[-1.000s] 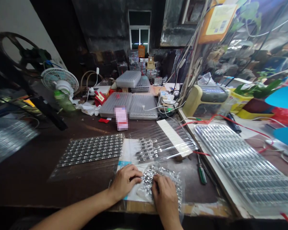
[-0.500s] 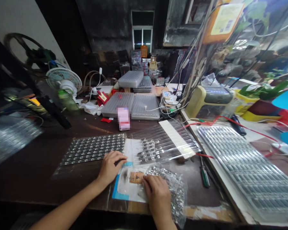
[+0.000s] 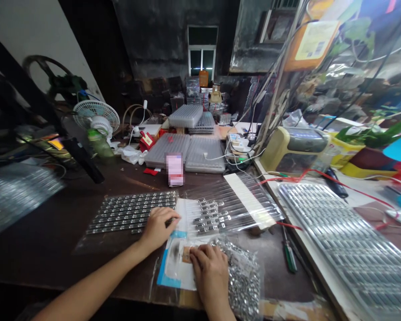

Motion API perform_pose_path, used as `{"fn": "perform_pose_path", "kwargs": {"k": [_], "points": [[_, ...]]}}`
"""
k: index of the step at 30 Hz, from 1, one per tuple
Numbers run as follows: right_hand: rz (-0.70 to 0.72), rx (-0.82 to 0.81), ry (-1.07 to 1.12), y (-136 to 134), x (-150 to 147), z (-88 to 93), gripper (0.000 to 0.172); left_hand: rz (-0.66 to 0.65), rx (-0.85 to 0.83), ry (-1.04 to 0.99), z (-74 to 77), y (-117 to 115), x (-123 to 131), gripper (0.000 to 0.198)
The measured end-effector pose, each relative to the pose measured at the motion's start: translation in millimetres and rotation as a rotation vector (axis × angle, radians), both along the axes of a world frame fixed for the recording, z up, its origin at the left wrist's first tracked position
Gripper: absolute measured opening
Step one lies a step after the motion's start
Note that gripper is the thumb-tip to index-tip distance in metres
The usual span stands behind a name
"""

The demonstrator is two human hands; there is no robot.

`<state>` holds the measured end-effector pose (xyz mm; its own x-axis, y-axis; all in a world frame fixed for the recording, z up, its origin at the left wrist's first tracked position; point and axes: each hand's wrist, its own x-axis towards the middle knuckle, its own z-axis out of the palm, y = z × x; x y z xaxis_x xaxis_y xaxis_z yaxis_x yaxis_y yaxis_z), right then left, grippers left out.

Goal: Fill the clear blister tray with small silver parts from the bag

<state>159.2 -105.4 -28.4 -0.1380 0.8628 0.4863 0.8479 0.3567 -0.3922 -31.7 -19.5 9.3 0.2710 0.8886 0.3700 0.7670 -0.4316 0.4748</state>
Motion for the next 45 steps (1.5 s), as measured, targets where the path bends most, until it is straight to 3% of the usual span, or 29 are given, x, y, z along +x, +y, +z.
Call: {"fn": "perform_pose_path", "kwargs": {"k": [3, 6, 11, 16, 18, 23, 31, 45], "points": [[0.002, 0.042, -0.042, 0, 3, 0.5, 0.018, -0.069, -0.094, -0.035, 3.4, 15, 42, 0.007], [0.010, 0.128, -0.171, -3, 19, -1.9, 0.031, -0.064, -0.164, -0.085, 0.7, 22, 60, 0.003], [0.080, 0.255, -0.423, -12, 60, -8.8, 0.051, -0.031, -0.209, -0.170, -2.0, 21, 44, 0.009], [0.079, 0.199, -0.377, -15, 72, -16.3, 0.040, -0.128, -0.518, -0.569, -9.1, 8, 19, 0.027], [0.067, 0.160, -0.331, -12, 69, -17.9, 0.033, -0.137, -0.600, -0.632, -13.3, -1, 13, 0.028], [-0.021, 0.117, -0.242, -7, 56, -12.9, 0.018, -0.073, -0.494, -0.535, -17.1, -25, 13, 0.018], [-0.088, 0.111, -0.150, -6, 45, 1.4, 0.023, -0.159, -0.346, -0.371, -21.5, -46, 29, 0.016], [-0.075, 0.049, 0.063, -7, 47, -0.3, 0.026, -0.190, -0.260, -0.168, -23.3, -54, 37, 0.015]]}}
